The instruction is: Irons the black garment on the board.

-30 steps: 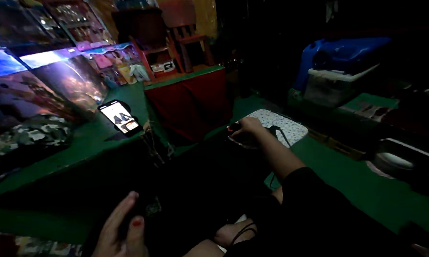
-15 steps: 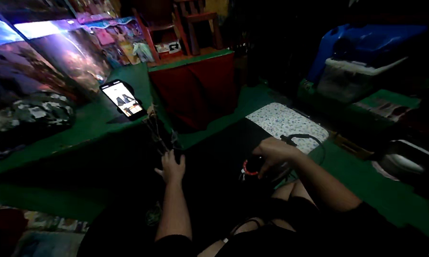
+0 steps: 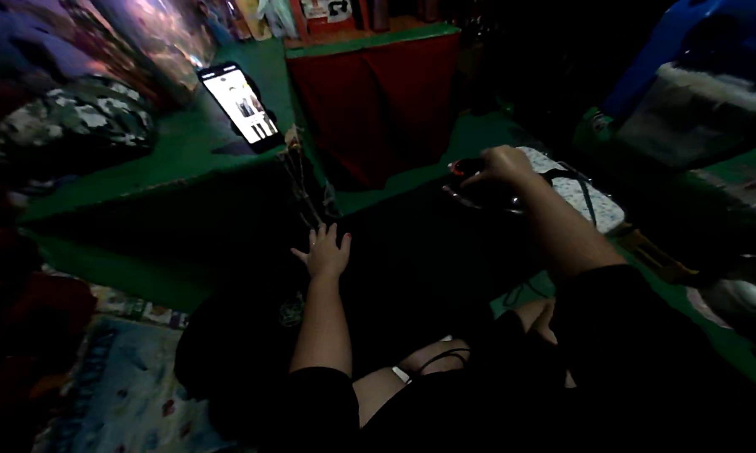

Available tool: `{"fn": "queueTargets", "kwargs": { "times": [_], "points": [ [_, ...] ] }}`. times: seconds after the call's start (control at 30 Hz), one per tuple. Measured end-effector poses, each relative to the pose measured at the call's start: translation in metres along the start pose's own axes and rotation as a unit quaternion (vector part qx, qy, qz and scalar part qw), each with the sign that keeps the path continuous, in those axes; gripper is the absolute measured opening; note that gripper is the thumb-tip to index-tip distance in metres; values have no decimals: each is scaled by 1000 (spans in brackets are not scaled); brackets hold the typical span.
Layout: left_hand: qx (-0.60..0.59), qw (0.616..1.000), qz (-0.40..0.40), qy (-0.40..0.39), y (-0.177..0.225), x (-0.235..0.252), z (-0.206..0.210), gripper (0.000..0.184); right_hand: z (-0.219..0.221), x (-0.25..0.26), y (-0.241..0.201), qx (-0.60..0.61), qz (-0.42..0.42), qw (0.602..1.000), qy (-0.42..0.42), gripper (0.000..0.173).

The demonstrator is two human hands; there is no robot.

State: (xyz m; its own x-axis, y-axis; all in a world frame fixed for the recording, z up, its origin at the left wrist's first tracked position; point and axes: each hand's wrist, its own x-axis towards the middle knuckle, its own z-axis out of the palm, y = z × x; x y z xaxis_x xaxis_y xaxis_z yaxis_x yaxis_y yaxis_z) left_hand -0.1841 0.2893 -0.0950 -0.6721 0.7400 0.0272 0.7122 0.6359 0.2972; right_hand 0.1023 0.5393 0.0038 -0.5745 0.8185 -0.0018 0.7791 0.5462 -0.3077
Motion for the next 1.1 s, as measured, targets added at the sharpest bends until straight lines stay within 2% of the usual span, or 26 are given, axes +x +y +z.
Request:
{"fn": "queueTargets", "kwargs": {
  "times": [0.1,0.23,0.37,0.53,0.63,0.7,0.77,0.93,1.1],
  "points": [
    [-1,1000,-5,-4,-1,1,0,58,-8,16,4,-1,78,997,14,64],
    [-15,1000,0,-15,0,-3,-7,60,-11,16,3,-23,84,996,-13,67],
    [-27,1000,1,-16,0,-4,-10,61,-6,-8,11,-12,-5,998,-67,60],
    [-30,996,-29,-76,18,-23,-42,61,-2,-91,10,6,-137,985,-109,47],
    [-33,998,-15,-46,9,-17,-29,61,6,-130,17,6,-219,969,-115,44],
    [-28,1000,4,-4,-2,-7,-11,62,11,-144,22,-9,-239,963,-123,40],
    [-22,1000,8,-3,-3,-5,-9,62,15,-151,29,9,-256,960,-113,40],
    [-6,1000,2,-21,3,-5,-12,63,14,-133,24,14,-201,977,-75,42],
    [-5,999,-13,-33,4,0,-13,65,10,-76,9,-5,-96,995,-25,52]
  ]
}}
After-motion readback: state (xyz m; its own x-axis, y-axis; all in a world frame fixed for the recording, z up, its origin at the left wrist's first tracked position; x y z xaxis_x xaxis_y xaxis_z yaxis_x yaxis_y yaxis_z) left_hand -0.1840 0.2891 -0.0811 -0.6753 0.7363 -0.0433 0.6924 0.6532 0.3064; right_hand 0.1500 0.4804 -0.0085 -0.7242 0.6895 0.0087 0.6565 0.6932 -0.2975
